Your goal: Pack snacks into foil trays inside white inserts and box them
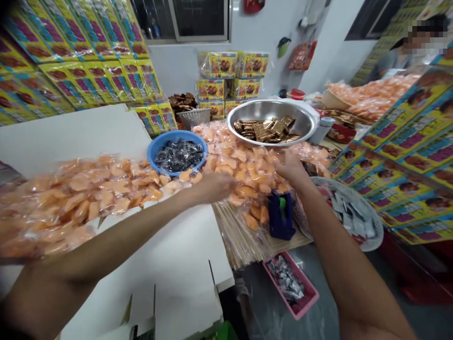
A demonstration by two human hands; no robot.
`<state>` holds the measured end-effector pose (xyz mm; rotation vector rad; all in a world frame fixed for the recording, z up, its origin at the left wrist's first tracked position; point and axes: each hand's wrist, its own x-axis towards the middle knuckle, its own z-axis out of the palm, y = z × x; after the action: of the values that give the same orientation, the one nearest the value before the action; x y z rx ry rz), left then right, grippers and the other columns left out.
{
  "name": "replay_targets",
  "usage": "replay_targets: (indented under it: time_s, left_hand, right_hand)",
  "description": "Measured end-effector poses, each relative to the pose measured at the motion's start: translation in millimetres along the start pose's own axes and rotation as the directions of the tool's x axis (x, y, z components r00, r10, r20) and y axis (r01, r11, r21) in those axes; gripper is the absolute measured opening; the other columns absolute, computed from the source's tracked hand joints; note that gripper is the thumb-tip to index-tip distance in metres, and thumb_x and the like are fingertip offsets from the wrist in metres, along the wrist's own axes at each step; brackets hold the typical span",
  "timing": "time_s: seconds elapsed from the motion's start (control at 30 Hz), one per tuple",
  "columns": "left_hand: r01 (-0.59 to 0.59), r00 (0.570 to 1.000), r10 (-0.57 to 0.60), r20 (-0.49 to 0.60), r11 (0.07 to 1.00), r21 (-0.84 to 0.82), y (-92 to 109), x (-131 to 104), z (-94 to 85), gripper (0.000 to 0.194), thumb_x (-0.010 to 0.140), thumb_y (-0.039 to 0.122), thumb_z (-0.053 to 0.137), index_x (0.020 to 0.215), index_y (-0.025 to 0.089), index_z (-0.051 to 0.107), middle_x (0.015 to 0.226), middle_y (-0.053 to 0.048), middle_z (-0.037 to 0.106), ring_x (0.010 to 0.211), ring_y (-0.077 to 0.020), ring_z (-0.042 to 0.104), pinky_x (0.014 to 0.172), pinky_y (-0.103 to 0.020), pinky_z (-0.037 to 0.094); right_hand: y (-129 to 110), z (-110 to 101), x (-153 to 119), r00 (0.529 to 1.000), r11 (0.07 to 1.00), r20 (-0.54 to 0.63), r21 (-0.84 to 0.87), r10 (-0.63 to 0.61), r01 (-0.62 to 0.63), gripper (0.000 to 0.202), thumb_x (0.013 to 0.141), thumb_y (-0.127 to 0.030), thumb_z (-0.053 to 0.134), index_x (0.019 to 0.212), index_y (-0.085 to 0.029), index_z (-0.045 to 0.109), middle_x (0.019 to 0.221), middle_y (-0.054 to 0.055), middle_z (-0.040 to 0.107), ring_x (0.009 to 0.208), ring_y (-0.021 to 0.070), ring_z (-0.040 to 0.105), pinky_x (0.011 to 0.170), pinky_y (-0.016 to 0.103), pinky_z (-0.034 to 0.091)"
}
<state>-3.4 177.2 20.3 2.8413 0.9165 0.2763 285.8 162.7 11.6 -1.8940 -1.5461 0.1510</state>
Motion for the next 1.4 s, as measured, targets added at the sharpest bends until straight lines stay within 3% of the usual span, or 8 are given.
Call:
replay_targets:
  time_s: [0.17, 0.37, 0.6, 0.77, 0.97, 1.2, 1.33, 1.4]
  left_hand:
    - [0.025, 0.994, -0.021, 0.11, 0.999, -0.03, 17.5, 0.6, 42.4, 0.021, 0.089, 0.015, 0.057, 0.104, 0.016, 0.072, 0.114, -0.011, 0.072, 0.101, -0.0256, 0.068, 0.086, -0.034, 0.051]
    - [0.304, 0.943, -0.307, -0.127, 0.952, -0.043, -8.5, 25.7, 12.2, 0.039, 0.103, 0.024, 0.035, 0.134, 0.01, 0.055, 0.13, -0.019, 0.063, 0.114, -0.0283, 0.062, 0.094, -0.041, 0.05]
    - [-0.07, 0.973, 0.054, 0.223, 0.996, 0.063, 55.6, -17.2, 51.0, 0.024, 0.093, 0.021, 0.054, 0.11, 0.013, 0.069, 0.118, -0.015, 0.068, 0.104, -0.0277, 0.067, 0.092, -0.042, 0.054]
    - [-0.082, 0.959, 0.054, 0.278, 0.993, 0.088, 49.7, -29.1, 82.4, 0.043, 0.092, 0.014, 0.046, 0.132, 0.006, 0.058, 0.145, -0.024, 0.053, 0.128, -0.0359, 0.056, 0.096, -0.047, 0.054]
    - [-0.07, 0.952, 0.048, 0.301, 0.996, 0.063, 36.5, -12.3, 72.3, 0.051, 0.086, 0.022, 0.056, 0.134, 0.006, 0.057, 0.134, -0.021, 0.062, 0.122, -0.0354, 0.061, 0.097, -0.045, 0.054]
    - [-0.064, 0.93, 0.047, 0.364, 0.997, 0.036, 40.0, -16.7, 63.3, 0.036, 0.086, 0.025, 0.057, 0.116, 0.011, 0.07, 0.127, -0.017, 0.068, 0.109, -0.0329, 0.068, 0.088, -0.04, 0.057]
    - [-0.067, 0.952, 0.049, 0.302, 0.996, 0.052, 52.1, -24.3, 56.8, 0.051, 0.086, 0.031, 0.057, 0.133, 0.01, 0.062, 0.138, -0.022, 0.061, 0.117, -0.0374, 0.065, 0.091, -0.048, 0.056]
    - [-0.138, 0.959, 0.131, 0.251, 0.99, 0.014, 59.7, -26.9, 60.3, 0.057, 0.084, 0.041, 0.061, 0.134, 0.014, 0.061, 0.136, -0.021, 0.063, 0.121, -0.0382, 0.063, 0.094, -0.05, 0.055]
  right_hand:
    - [-23.9, -19.5, -72.9, 0.958, 0.895, 0.218, -0.365, -0.185, 0.256, 0.043, 0.089, -0.015, 0.049, 0.13, -0.008, 0.06, 0.125, 0.023, 0.063, 0.112, 0.031, 0.06, 0.097, 0.04, 0.047]
    - [-31.0, 1.8, -161.6, 0.774, 0.708, 0.571, -0.424, -0.275, 0.564, 0.058, 0.09, -0.013, 0.051, 0.146, -0.028, 0.054, 0.141, 0.014, 0.057, 0.112, 0.0306, 0.058, 0.095, 0.045, 0.042]
    - [-33.3, 37.4, -122.2, 0.757, 0.717, 0.629, -0.444, -0.178, 0.537, 0.034, 0.098, -0.015, 0.041, 0.122, -0.014, 0.065, 0.114, 0.019, 0.064, 0.101, 0.0277, 0.062, 0.085, 0.036, 0.04]
    - [-27.6, 37.6, -113.8, 0.661, 0.721, 0.725, -0.353, -0.192, 0.597, 0.042, 0.091, -0.017, 0.057, 0.133, -0.019, 0.061, 0.116, 0.014, 0.064, 0.103, 0.0253, 0.062, 0.086, 0.031, 0.043]
    - [-31.5, 50.2, -136.7, 0.817, 0.752, 0.56, -0.478, -0.136, 0.453, 0.053, 0.091, -0.009, 0.046, 0.143, -0.013, 0.054, 0.133, 0.024, 0.056, 0.116, 0.0342, 0.057, 0.09, 0.039, 0.046]
    - [-24.1, 19.0, -74.0, 0.858, 0.876, 0.489, -0.333, -0.156, 0.349, 0.016, 0.085, -0.022, 0.056, 0.097, -0.016, 0.065, 0.077, 0.005, 0.065, 0.07, 0.0176, 0.058, 0.061, 0.025, 0.04]
    - [-25.9, 5.9, -42.0, 0.946, 0.982, 0.304, 0.181, -0.111, 0.057, 0.025, 0.083, -0.045, 0.062, 0.081, -0.021, 0.054, 0.068, -0.001, 0.054, 0.061, 0.0151, 0.053, 0.054, 0.025, 0.041]
    - [-31.6, 6.0, -30.9, 0.941, 0.806, 0.336, 0.57, -0.05, -0.161, 0.034, 0.075, -0.048, 0.073, 0.09, -0.023, 0.056, 0.074, -0.002, 0.057, 0.064, 0.016, 0.058, 0.057, 0.028, 0.051]
